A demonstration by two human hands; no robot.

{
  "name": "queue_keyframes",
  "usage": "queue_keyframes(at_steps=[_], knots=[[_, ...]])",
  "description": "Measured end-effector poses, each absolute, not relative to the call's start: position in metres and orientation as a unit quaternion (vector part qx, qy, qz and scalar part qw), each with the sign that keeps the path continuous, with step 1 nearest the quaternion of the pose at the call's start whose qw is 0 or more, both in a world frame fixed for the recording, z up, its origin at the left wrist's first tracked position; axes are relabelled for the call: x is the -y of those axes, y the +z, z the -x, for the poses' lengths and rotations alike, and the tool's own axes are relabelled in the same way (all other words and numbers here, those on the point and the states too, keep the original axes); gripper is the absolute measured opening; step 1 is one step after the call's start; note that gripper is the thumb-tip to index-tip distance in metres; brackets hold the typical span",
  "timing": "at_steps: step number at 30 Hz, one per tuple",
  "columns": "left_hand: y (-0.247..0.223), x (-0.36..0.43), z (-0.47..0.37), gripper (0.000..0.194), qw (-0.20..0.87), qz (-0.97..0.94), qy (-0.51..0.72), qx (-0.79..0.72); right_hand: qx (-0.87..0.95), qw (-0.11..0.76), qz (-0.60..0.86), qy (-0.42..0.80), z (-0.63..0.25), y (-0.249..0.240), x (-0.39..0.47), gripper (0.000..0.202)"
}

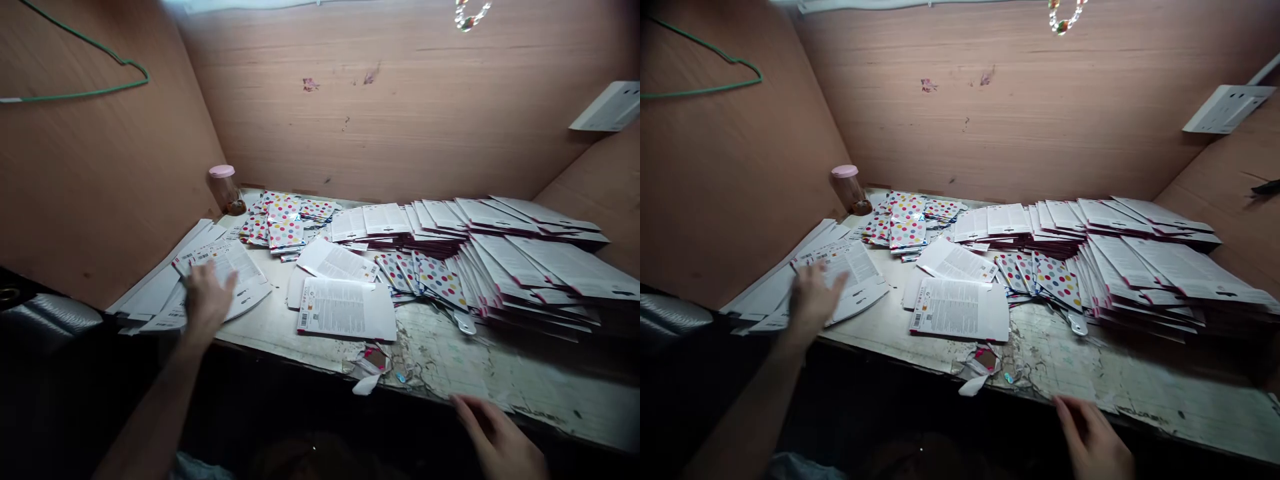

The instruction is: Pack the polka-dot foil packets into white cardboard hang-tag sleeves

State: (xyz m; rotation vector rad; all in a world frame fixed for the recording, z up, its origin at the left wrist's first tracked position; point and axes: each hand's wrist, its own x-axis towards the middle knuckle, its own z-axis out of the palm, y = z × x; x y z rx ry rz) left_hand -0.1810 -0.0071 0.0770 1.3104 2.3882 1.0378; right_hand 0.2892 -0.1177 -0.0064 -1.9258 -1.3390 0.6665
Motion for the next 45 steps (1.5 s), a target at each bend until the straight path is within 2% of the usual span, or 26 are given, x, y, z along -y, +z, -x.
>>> queue_keyframes(at_steps=[3, 8, 12, 15, 19, 22, 27, 31, 38, 41, 45], knots=[[0.046, -0.001, 0.119, 0.053, 0.232, -0.531, 0.301, -0.758, 0.523, 0.430, 0.664, 0.319, -0.241, 0.005, 0.053, 0.041], [0.004, -0.010, 0.070, 0.051, 0.264, -0.540, 0.322, -0.731, 0.479, 0.485, 0.647, 0.341, -0.192, -0.010, -0.020, 0.032], [-0.003, 0.008, 0.071, 0.063, 0.285, -0.529, 0.397, -0.694, 0.482, 0.515, 0.581, 0.406, -0.192, -0.009, 0.000, 0.039], [-0.004, 0.029, 0.073, 0.075, 0.327, -0.524, 0.458, -0.639, 0.509, 0.535, 0.495, 0.458, -0.200, -0.006, 0.033, 0.032], [-0.004, 0.048, 0.067, 0.067, 0.470, -0.492, 0.509, -0.527, 0.496, 0.568, 0.450, 0.478, -0.205, -0.007, 0.057, 0.034], [0.003, 0.058, 0.062, 0.057, 0.502, -0.454, 0.516, -0.525, 0.451, 0.554, 0.446, 0.540, -0.208, 0.003, 0.067, 0.040], [0.035, 0.083, 0.054, 0.064, 0.583, -0.416, 0.467, -0.519, 0.318, 0.505, 0.424, 0.681, -0.218, 0.035, 0.093, 0.030], [0.051, 0.096, 0.041, 0.066, 0.588, -0.386, 0.450, -0.549, 0.213, 0.475, 0.408, 0.750, -0.221, 0.043, 0.114, 0.028], [0.050, 0.101, 0.024, 0.054, 0.608, -0.394, 0.403, -0.559, 0.110, 0.497, 0.441, 0.739, -0.223, 0.033, 0.143, 0.029], [0.048, 0.103, 0.025, 0.058, 0.602, -0.402, 0.406, -0.558, 0.175, 0.523, 0.460, 0.696, -0.225, 0.037, 0.146, 0.031], [0.043, 0.106, 0.028, 0.063, 0.594, -0.419, 0.402, -0.556, 0.263, 0.516, 0.486, 0.654, -0.230, 0.042, 0.144, 0.041]])
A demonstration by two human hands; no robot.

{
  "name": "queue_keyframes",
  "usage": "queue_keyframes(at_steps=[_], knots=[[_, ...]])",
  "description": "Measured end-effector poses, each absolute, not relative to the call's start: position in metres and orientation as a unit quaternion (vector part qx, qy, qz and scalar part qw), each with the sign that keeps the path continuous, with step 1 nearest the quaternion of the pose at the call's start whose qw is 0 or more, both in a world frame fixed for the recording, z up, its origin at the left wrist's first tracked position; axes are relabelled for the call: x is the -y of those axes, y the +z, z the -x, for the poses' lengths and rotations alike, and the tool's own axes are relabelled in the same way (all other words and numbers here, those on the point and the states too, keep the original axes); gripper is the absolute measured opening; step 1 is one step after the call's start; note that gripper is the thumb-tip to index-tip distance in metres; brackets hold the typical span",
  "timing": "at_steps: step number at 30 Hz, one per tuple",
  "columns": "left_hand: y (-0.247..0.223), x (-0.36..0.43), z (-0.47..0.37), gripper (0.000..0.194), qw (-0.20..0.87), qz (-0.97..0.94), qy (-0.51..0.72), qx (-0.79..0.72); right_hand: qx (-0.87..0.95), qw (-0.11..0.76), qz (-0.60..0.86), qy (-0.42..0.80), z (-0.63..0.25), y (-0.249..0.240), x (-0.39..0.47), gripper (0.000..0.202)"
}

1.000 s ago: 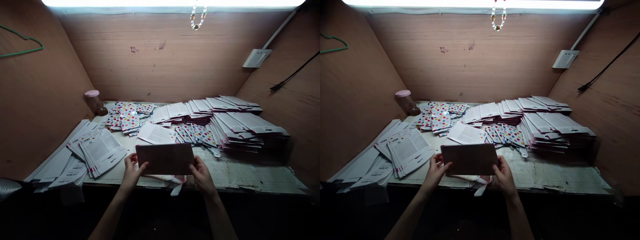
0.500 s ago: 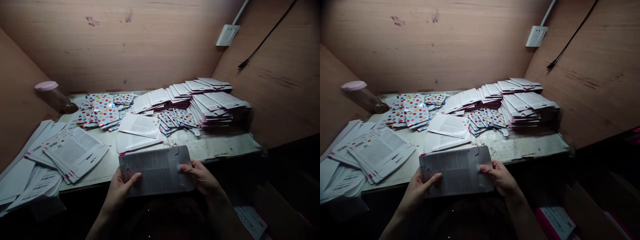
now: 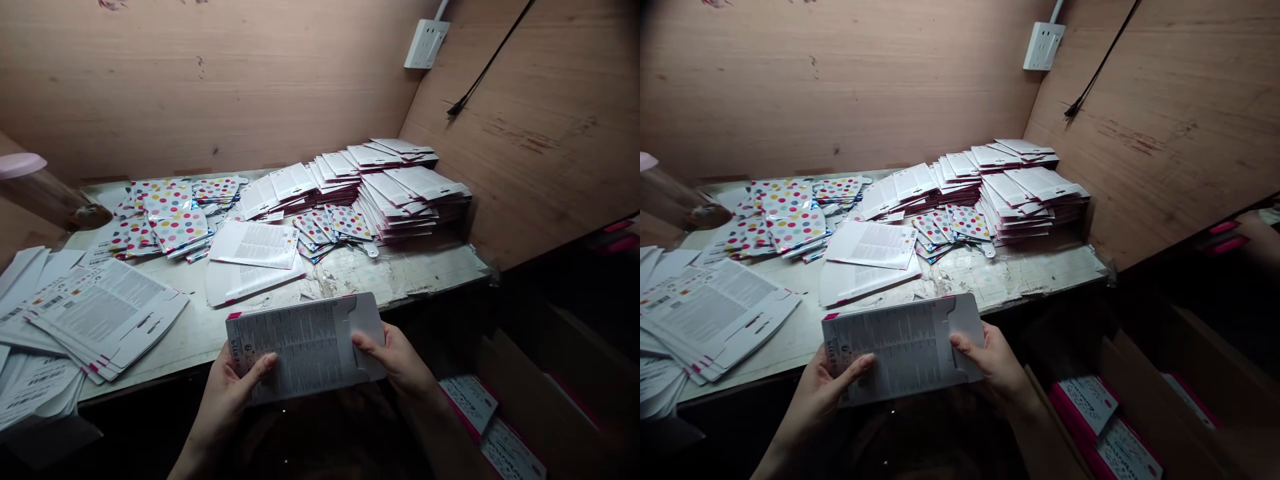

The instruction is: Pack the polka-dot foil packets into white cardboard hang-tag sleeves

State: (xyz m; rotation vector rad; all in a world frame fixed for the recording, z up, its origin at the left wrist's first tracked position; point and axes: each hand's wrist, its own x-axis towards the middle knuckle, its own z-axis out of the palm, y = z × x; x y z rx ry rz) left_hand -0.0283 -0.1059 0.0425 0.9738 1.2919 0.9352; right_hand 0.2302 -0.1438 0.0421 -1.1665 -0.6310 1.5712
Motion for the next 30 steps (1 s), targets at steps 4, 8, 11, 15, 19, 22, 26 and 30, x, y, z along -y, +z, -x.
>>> queue_keyframes(at_steps=[4, 8, 11, 15, 19, 22, 26, 30], knots=[[0.040, 0.108, 0.027, 0.064, 0.601, -0.409, 0.403, -0.557, 0.258, 0.517, 0.472, 0.665, -0.234, 0.041, 0.142, 0.039], [0.044, 0.107, 0.020, 0.067, 0.611, -0.398, 0.392, -0.561, 0.220, 0.518, 0.454, 0.691, -0.235, 0.037, 0.145, 0.040], [0.048, 0.106, 0.013, 0.069, 0.613, -0.388, 0.397, -0.563, 0.168, 0.511, 0.415, 0.734, -0.234, 0.033, 0.149, 0.034], [0.049, 0.105, 0.008, 0.069, 0.611, -0.385, 0.401, -0.563, 0.188, 0.531, 0.411, 0.717, -0.235, 0.027, 0.153, 0.038], [0.052, 0.109, 0.005, 0.068, 0.613, -0.384, 0.406, -0.558, 0.346, 0.518, 0.557, 0.549, -0.239, 0.023, 0.153, 0.054], [0.054, 0.112, 0.000, 0.062, 0.623, -0.363, 0.414, -0.555, 0.456, 0.541, 0.666, 0.237, -0.243, 0.019, 0.152, 0.050], [0.053, 0.114, -0.006, 0.064, 0.623, -0.361, 0.414, -0.556, 0.575, 0.476, 0.665, 0.020, -0.242, 0.019, 0.153, 0.022], [0.054, 0.122, -0.013, 0.067, 0.610, -0.369, 0.435, -0.550, 0.565, 0.443, 0.690, 0.096, -0.226, 0.019, 0.152, 0.008]])
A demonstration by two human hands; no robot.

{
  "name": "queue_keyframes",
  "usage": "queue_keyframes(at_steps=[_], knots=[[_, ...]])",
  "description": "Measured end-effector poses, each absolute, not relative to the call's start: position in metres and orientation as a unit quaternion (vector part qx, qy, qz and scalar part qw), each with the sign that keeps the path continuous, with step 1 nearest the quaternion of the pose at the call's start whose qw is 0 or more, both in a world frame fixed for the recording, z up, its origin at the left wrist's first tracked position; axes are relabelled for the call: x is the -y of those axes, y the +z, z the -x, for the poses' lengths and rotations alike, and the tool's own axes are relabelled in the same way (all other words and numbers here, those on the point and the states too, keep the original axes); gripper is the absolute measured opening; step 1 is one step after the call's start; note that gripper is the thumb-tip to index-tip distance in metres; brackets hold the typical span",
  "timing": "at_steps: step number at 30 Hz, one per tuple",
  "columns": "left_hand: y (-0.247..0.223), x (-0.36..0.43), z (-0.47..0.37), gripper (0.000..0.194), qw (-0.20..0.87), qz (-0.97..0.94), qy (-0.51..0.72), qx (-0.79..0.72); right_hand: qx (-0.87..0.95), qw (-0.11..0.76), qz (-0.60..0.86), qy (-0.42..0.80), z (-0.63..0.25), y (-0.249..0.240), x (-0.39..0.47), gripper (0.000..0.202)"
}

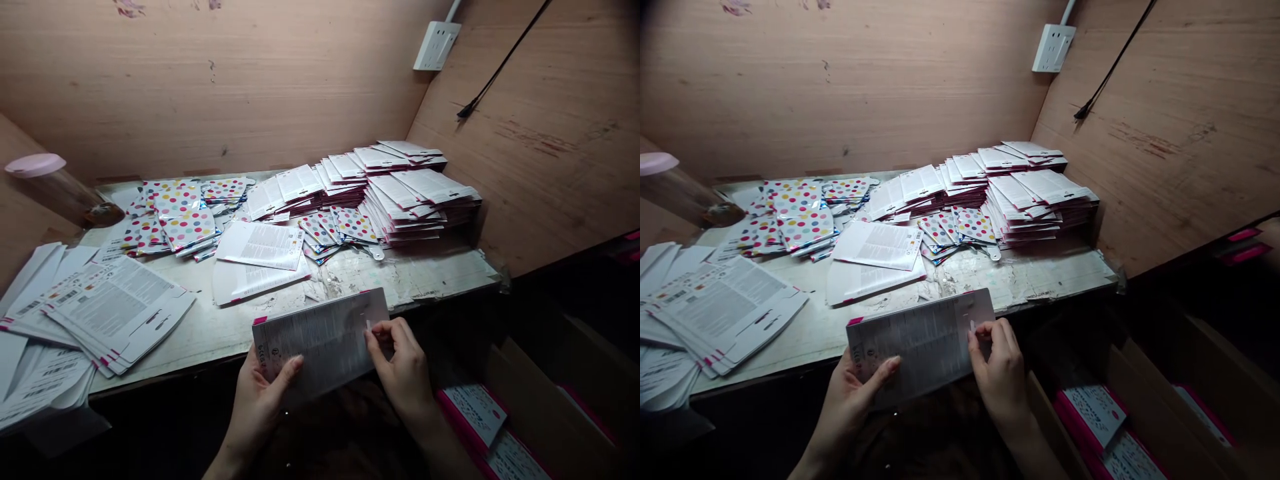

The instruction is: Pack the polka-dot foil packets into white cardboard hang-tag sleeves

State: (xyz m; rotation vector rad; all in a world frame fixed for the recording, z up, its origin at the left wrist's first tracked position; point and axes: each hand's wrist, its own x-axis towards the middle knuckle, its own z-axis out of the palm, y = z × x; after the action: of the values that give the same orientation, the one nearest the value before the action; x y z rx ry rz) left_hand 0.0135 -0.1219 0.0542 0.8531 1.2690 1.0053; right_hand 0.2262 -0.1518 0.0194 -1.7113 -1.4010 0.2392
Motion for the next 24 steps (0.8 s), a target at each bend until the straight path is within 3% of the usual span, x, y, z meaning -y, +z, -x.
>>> queue_keyframes(at_steps=[7, 11, 15, 19, 24], knots=[[0.056, 0.128, -0.019, 0.065, 0.568, -0.371, 0.456, -0.575, 0.591, 0.416, 0.689, 0.051, -0.220, 0.018, 0.143, 0.008], [0.050, 0.117, -0.007, 0.071, 0.578, -0.363, 0.449, -0.577, 0.620, 0.406, 0.664, 0.097, -0.258, 0.022, 0.151, 0.013], [0.047, 0.109, 0.002, 0.077, 0.603, -0.329, 0.445, -0.575, 0.601, 0.332, 0.709, 0.163, -0.291, 0.021, 0.165, 0.023], [0.047, 0.109, 0.003, 0.079, 0.606, -0.328, 0.444, -0.572, 0.535, 0.396, 0.728, 0.166, -0.282, 0.030, 0.167, 0.026], [0.053, 0.111, 0.001, 0.079, 0.620, -0.340, 0.430, -0.562, 0.398, 0.500, 0.602, 0.479, -0.256, 0.044, 0.152, 0.032]])
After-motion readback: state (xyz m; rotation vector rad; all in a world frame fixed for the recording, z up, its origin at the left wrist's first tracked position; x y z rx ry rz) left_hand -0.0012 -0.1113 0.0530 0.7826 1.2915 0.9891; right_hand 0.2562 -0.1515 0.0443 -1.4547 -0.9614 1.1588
